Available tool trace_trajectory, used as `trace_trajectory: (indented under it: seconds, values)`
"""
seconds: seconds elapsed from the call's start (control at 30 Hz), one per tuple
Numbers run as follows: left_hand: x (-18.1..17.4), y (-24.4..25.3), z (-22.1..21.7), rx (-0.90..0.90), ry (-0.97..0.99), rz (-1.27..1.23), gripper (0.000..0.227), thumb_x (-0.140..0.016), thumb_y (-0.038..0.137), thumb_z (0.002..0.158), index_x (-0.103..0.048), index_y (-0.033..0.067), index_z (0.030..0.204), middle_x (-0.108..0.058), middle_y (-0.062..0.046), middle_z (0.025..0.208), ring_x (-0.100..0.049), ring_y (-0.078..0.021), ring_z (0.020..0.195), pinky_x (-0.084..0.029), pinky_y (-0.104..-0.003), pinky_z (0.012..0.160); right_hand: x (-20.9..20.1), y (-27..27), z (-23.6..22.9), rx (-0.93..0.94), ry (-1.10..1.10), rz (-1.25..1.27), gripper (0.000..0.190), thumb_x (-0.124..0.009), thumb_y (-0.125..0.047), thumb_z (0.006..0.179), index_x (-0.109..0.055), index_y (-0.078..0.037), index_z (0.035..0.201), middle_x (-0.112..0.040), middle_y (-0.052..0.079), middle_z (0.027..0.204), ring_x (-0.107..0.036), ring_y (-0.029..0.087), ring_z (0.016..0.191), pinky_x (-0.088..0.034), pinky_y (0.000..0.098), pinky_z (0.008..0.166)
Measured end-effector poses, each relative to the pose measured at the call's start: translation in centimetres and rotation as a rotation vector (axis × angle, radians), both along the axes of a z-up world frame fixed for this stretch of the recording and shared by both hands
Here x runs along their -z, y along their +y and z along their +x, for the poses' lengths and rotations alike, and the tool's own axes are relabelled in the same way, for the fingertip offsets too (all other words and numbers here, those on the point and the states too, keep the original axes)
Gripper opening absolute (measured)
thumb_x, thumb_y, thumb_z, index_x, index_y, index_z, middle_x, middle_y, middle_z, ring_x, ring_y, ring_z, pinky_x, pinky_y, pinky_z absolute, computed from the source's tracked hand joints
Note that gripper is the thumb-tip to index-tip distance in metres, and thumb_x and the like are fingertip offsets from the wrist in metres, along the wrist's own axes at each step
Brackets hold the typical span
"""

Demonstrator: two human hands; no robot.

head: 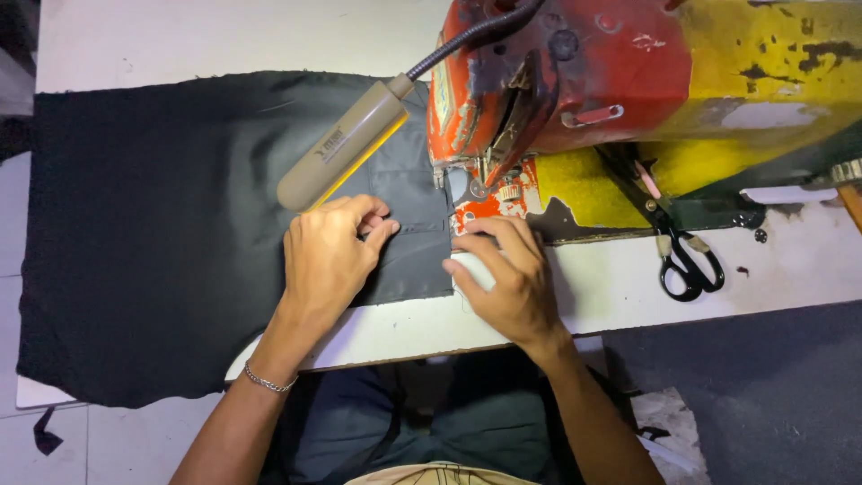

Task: Cutting black fabric with scissors and then folding and aligning green fabric pieces on a workbench using a ruler as a guide.

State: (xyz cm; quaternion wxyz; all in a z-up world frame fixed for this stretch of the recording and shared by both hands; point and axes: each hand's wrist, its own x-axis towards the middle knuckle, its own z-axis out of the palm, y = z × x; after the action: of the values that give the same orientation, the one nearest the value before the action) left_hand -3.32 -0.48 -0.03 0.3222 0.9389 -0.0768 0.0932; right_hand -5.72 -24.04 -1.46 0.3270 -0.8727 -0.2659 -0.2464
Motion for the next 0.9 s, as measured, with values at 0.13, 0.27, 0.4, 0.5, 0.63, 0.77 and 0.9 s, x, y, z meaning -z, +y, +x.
trace_trajectory:
  seconds: [0.13, 0.27, 0.4, 0.5, 0.63, 0.77, 0.9]
  values:
    - [0.1, -0.2, 0.2, 0.004, -0.007, -0.017, 0.015, -0.086, 0.022, 0.081, -0.076, 0.0175, 0.091, -0.072, 0.001, 0.072, -0.073, -0.0180, 0.070, -0.056, -0.034, 0.062, 0.7, 0.5, -0.4, 0.012, -0.036, -0.145, 0.035, -0.078, -0.029, 0.091, -0.072, -0.014, 0.122, -0.063, 0.014, 0.121, -0.059, 0.037, 0.119, -0.045, 0.0492, 0.094]
    - [-0.2, -0.3, 0.3, 0.016, -0.014, -0.027, 0.016, -0.087, 0.020, 0.079, -0.076, 0.0167, 0.090, -0.072, 0.001, 0.072, -0.073, -0.0180, 0.069, -0.056, -0.031, 0.061, 0.3, 0.9, -0.6, 0.056, -0.062, -0.250, 0.042, -0.071, -0.033, 0.094, -0.069, -0.013, 0.131, -0.059, 0.019, 0.128, -0.054, 0.042, 0.126, -0.041, 0.0539, 0.096]
    - [-0.1, -0.3, 0.3, 0.010, -0.024, -0.064, 0.017, -0.088, 0.020, 0.079, -0.076, 0.0157, 0.090, -0.072, -0.001, 0.072, -0.073, -0.0172, 0.069, -0.056, -0.030, 0.060, 0.4, 1.0, -0.6, 0.067, -0.052, -0.271, 0.043, -0.069, -0.035, 0.094, -0.069, -0.011, 0.129, -0.059, 0.021, 0.128, -0.053, 0.043, 0.127, -0.040, 0.0551, 0.097]
    - [-0.3, 0.0, 0.0, -0.002, -0.018, -0.090, 0.018, -0.088, 0.021, 0.080, -0.076, 0.0140, 0.090, -0.074, -0.002, 0.074, -0.074, -0.0188, 0.070, -0.057, -0.030, 0.059, 0.5, 0.9, -0.5, 0.076, -0.051, -0.297, 0.045, -0.067, -0.036, 0.094, -0.068, -0.011, 0.131, -0.059, 0.021, 0.129, -0.053, 0.042, 0.127, -0.040, 0.0558, 0.098]
    - [-0.8, 0.9, -0.9, -0.048, 0.119, -0.273, 0.022, -0.086, 0.009, 0.078, -0.077, 0.0111, 0.098, -0.077, -0.007, 0.084, -0.077, -0.0187, 0.079, -0.061, -0.027, 0.066, 0.4, 0.9, -0.7, 0.088, -0.041, -0.308, 0.045, -0.064, -0.039, 0.095, -0.069, -0.013, 0.130, -0.060, 0.020, 0.128, -0.053, 0.041, 0.128, -0.040, 0.0555, 0.097]
    - [-0.8, 1.9, -1.3, -0.086, 0.132, -0.339, 0.024, -0.080, -0.002, 0.080, -0.077, 0.0034, 0.103, -0.079, -0.016, 0.092, -0.078, -0.0291, 0.086, -0.064, -0.034, 0.070, 0.3, 1.0, -0.8, 0.094, -0.043, -0.320, 0.044, -0.063, -0.039, 0.096, -0.070, -0.012, 0.129, -0.060, 0.020, 0.128, -0.054, 0.041, 0.128, -0.039, 0.0559, 0.097]
    - [-1.2, 2.9, -1.5, -0.129, 0.065, -0.272, 0.019, -0.080, 0.001, 0.084, -0.078, 0.0052, 0.102, -0.078, -0.012, 0.092, -0.077, -0.0235, 0.088, -0.064, -0.031, 0.071, 0.3, 1.0, -0.7, 0.089, -0.040, -0.315, 0.044, -0.063, -0.040, 0.095, -0.070, -0.012, 0.129, -0.061, 0.020, 0.128, -0.054, 0.042, 0.128, -0.039, 0.0559, 0.097]
